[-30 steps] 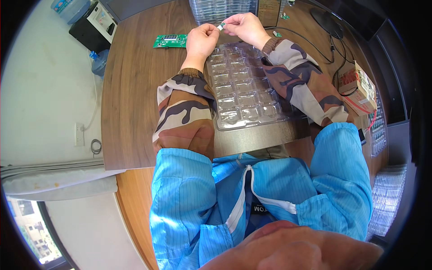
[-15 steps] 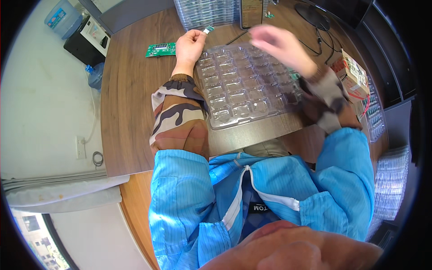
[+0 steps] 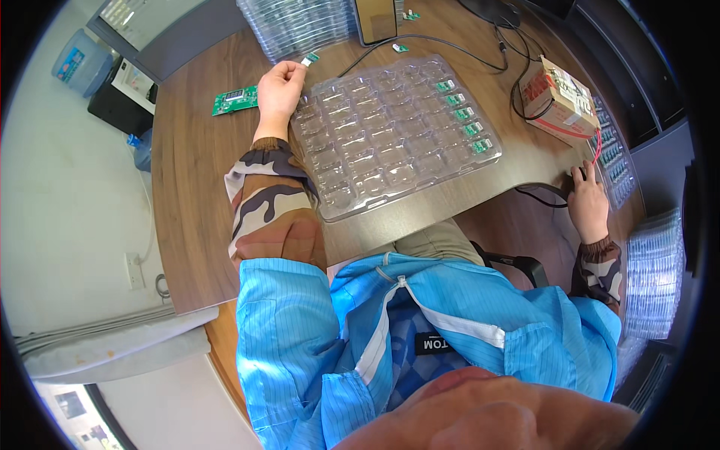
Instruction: Picking up small electronic components and placing them into specific slots in a plastic tray.
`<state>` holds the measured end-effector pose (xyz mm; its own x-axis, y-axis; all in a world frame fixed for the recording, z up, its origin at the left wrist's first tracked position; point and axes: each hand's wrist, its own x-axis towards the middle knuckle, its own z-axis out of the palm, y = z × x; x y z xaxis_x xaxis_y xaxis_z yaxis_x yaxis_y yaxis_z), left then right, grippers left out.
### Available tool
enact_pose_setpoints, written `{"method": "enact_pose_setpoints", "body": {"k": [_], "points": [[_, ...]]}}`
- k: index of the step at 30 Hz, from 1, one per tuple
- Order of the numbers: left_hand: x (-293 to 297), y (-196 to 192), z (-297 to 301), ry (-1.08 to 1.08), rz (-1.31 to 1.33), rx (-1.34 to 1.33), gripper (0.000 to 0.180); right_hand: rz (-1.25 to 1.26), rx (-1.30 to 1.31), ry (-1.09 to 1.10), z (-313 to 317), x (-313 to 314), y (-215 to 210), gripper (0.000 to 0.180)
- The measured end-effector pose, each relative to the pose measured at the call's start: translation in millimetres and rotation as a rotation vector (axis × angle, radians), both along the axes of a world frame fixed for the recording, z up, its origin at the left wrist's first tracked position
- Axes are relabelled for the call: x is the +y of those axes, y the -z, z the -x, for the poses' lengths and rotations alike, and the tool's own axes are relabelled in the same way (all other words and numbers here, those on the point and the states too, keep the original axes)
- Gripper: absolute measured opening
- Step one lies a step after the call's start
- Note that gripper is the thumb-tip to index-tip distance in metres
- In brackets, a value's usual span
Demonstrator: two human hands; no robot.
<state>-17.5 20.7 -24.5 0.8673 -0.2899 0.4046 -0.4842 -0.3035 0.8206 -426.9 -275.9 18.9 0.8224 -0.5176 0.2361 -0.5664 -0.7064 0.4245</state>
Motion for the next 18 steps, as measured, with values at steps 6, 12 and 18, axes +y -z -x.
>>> {"method": "enact_pose_setpoints", "body": {"k": [6,12,18], "points": [[-5,2,2,0.012,-0.003,-0.004,0.016,0.031,0.006,0.007,-9,-31,21,0.014],[-2,3,3,0.034,0.064,0.023,0.016,-0.151,-0.108,-0.198,5,-32,15,0.021],[-2,7,-2,0.081,0.100,0.048,0.018,-0.179,-0.075,-0.172,7,-40,20,0.021]]}}
